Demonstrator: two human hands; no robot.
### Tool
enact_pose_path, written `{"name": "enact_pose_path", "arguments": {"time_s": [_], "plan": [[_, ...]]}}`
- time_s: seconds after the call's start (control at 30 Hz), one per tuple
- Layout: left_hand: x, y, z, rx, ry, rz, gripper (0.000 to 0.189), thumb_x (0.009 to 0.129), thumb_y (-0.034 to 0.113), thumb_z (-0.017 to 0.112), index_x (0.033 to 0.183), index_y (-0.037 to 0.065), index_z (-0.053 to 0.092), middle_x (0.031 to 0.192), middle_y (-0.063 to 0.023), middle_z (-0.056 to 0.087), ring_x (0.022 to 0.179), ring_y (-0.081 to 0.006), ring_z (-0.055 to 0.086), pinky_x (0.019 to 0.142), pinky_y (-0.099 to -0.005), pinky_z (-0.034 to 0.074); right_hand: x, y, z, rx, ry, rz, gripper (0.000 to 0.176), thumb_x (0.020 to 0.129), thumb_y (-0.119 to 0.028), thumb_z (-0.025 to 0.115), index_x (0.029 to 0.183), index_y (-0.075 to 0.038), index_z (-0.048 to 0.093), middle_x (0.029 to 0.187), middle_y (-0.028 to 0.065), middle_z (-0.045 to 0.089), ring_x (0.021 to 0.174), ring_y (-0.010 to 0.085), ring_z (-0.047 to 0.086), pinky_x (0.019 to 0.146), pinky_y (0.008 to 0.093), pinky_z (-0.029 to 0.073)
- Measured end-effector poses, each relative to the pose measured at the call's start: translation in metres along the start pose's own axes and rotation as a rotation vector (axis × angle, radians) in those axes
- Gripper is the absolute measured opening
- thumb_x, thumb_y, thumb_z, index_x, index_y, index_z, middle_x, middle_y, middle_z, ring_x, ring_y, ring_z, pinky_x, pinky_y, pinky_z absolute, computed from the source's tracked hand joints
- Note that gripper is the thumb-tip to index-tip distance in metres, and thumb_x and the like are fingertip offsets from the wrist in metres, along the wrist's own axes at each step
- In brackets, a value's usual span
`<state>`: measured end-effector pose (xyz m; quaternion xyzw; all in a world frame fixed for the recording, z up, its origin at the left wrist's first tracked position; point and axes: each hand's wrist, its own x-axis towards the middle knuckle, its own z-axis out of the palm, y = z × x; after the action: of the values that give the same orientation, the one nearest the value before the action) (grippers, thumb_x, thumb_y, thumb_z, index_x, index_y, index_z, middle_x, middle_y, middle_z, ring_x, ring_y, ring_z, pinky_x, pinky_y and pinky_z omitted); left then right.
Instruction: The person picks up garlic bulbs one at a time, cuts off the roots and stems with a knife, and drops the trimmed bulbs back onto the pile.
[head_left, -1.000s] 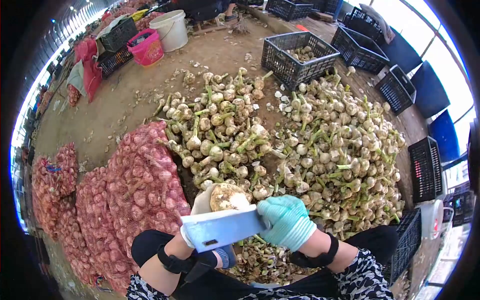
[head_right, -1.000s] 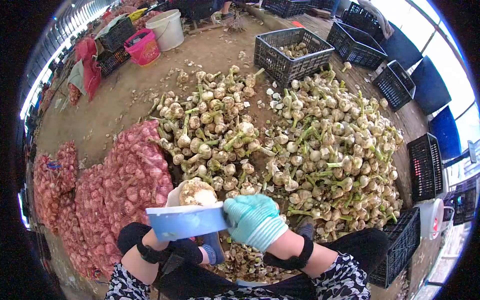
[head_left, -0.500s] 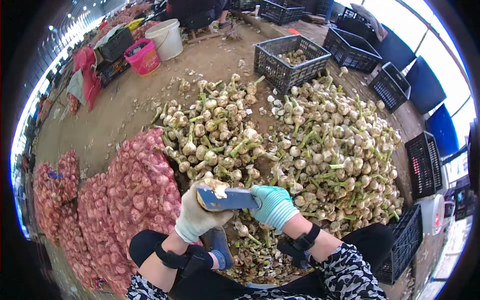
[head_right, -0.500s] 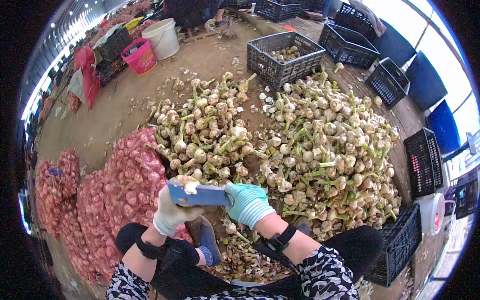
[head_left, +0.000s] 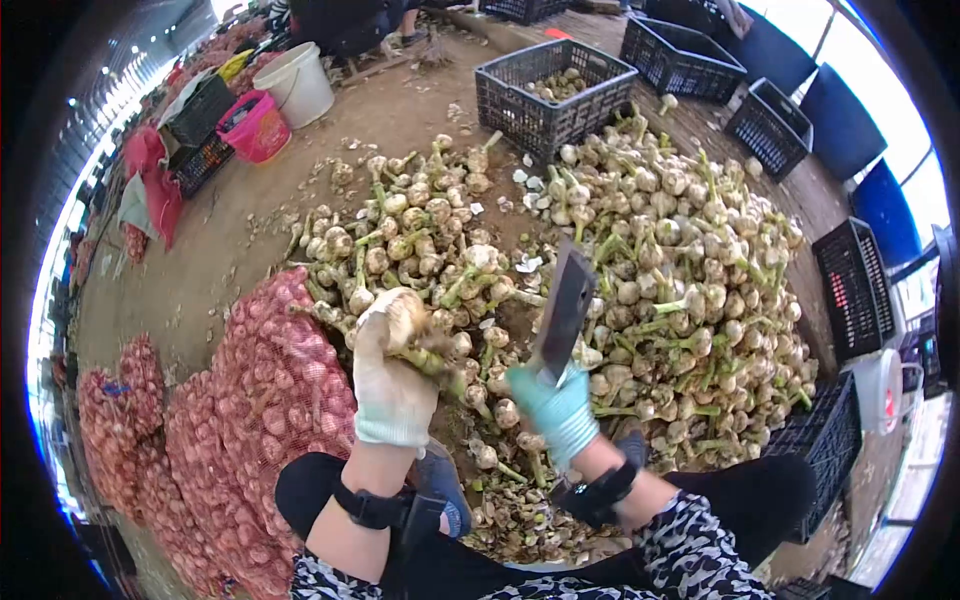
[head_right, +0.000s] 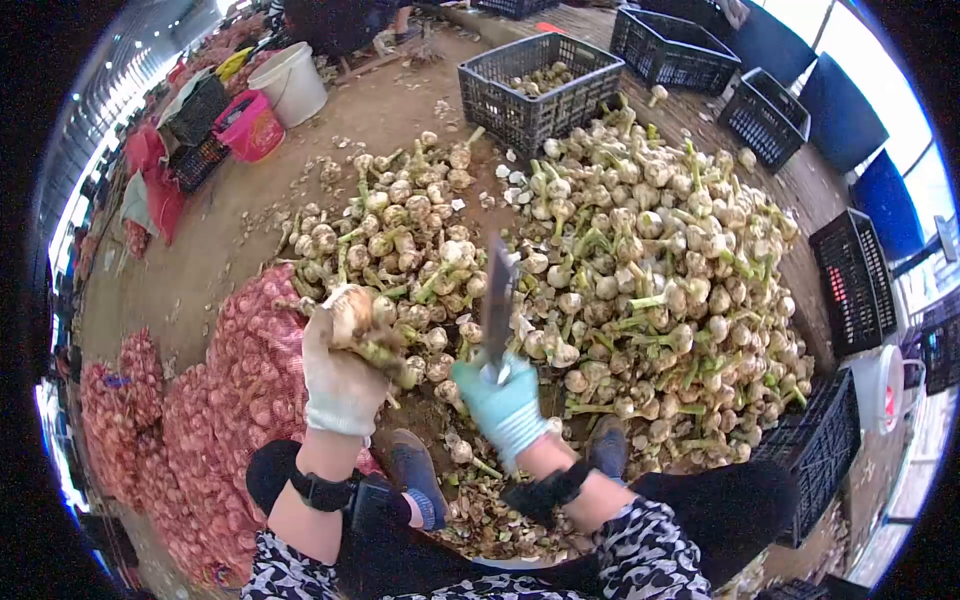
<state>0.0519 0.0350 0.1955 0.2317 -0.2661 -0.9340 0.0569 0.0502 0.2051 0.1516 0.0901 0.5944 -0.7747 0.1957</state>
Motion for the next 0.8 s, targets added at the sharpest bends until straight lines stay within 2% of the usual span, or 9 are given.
{"name": "enact_pose_path", "arguments": {"time_s": [0.1,0.17,0.33,0.4,0.43,0.53,0.6,0.7,0.8], "plan": [[0.027,-0.017,-0.003,-0.076,0.072,0.066,0.036,0.084,0.037,0.053,0.102,0.006,0.058,0.095,-0.0072,0.062,0.085,-0.0234,0.059,0.081,-0.0393,0.048,-0.018,0.076,0.035,-0.046,0.059,-0.133,0.013,0.078,-0.011,0.069,0.079,-0.005,0.058,0.063,-0.004,0.056,0.057,0.0022,0.048,0.05,0.019,0.039],[0.036,-0.028,-0.011,-0.109,0.093,0.061,0.033,0.083,0.036,0.055,0.1,0.009,0.06,0.101,-0.0067,0.063,0.092,-0.0245,0.059,0.084,-0.0394,0.048,-0.021,0.073,0.05,0.112,0.087,-0.011,0.014,0.078,-0.013,0.07,0.081,-0.004,0.059,0.064,-0.0049,0.056,0.057,0.003,0.049,0.05,0.021,0.04],[0.037,-0.045,-0.004,-0.052,0.149,-0.037,0.034,0.08,0.042,0.056,0.095,0.011,0.061,0.087,-0.0056,0.063,0.082,-0.0253,0.059,0.079,-0.0431,0.046,0.008,0.112,0.047,-0.014,0.262,-0.07,0.018,0.076,-0.019,0.068,0.082,-0.003,0.061,0.065,0.0022,0.061,0.059,0.0096,0.052,0.055,0.0265,0.044],[0.037,-0.042,0.0,-0.084,0.114,-0.145,0.033,0.08,0.043,0.055,0.087,0.011,0.059,0.075,-0.0052,0.059,0.071,-0.0239,0.058,0.075,-0.0443,0.047,0.012,0.141,0.022,-0.179,-0.008,0.253,0.03,0.074,-0.028,0.068,0.083,-0.001,0.061,0.072,0.0067,0.064,0.062,0.0156,0.056,0.062,0.0306,0.047],[0.036,-0.039,0.009,-0.089,0.156,-0.152,0.034,0.081,0.044,0.053,0.082,0.01,0.056,0.069,-0.0049,0.055,0.065,-0.0231,0.055,0.073,-0.0452,0.047,-0.005,0.148,0.004,-0.241,0.042,0.338,0.038,0.073,-0.035,0.067,0.084,0.001,0.06,0.08,0.0116,0.065,0.069,0.0201,0.06,0.069,0.033,0.048],[0.042,-0.047,0.05,0.293,0.032,0.087,0.039,0.084,0.046,0.051,0.094,0.009,0.055,0.076,-0.0062,0.058,0.073,-0.0251,0.058,0.082,-0.0485,0.047,-0.011,0.172,-0.055,-0.904,0.115,0.285,0.03,0.075,-0.032,0.065,0.092,-0.007,0.062,0.087,0.0177,0.065,0.077,0.0299,0.063,0.071,0.0367,0.049],[0.036,-0.056,0.083,-0.025,-0.25,-0.232,0.042,0.085,0.046,0.051,0.103,0.008,0.054,0.089,-0.0088,0.059,0.089,-0.0255,0.057,0.091,-0.0481,0.042,-0.011,0.161,-0.089,-0.751,0.291,0.24,0.028,0.075,-0.034,0.066,0.09,-0.011,0.063,0.085,0.0158,0.064,0.078,0.0326,0.062,0.07,0.0387,0.049],[0.025,-0.071,0.113,0.021,-0.564,0.019,0.04,0.086,0.04,0.053,0.108,0.007,0.054,0.102,-0.0112,0.057,0.102,-0.0249,0.052,0.096,-0.0457,0.039,-0.016,0.14,-0.123,-0.976,0.455,0.305,0.03,0.074,-0.035,0.067,0.089,-0.009,0.063,0.081,0.013,0.065,0.078,0.0322,0.062,0.069,0.0388,0.049],[0.044,-0.076,0.085,0.311,-0.271,-0.158,0.033,0.086,0.029,0.056,0.109,0.005,0.053,0.103,-0.0121,0.057,0.099,-0.0246,0.053,0.093,-0.0433,0.04,-0.004,0.167,-0.137,-0.949,0.465,0.445,0.031,0.074,-0.035,0.068,0.089,-0.009,0.063,0.085,0.0134,0.065,0.083,0.0326,0.062,0.074,0.0398,0.048]]}}
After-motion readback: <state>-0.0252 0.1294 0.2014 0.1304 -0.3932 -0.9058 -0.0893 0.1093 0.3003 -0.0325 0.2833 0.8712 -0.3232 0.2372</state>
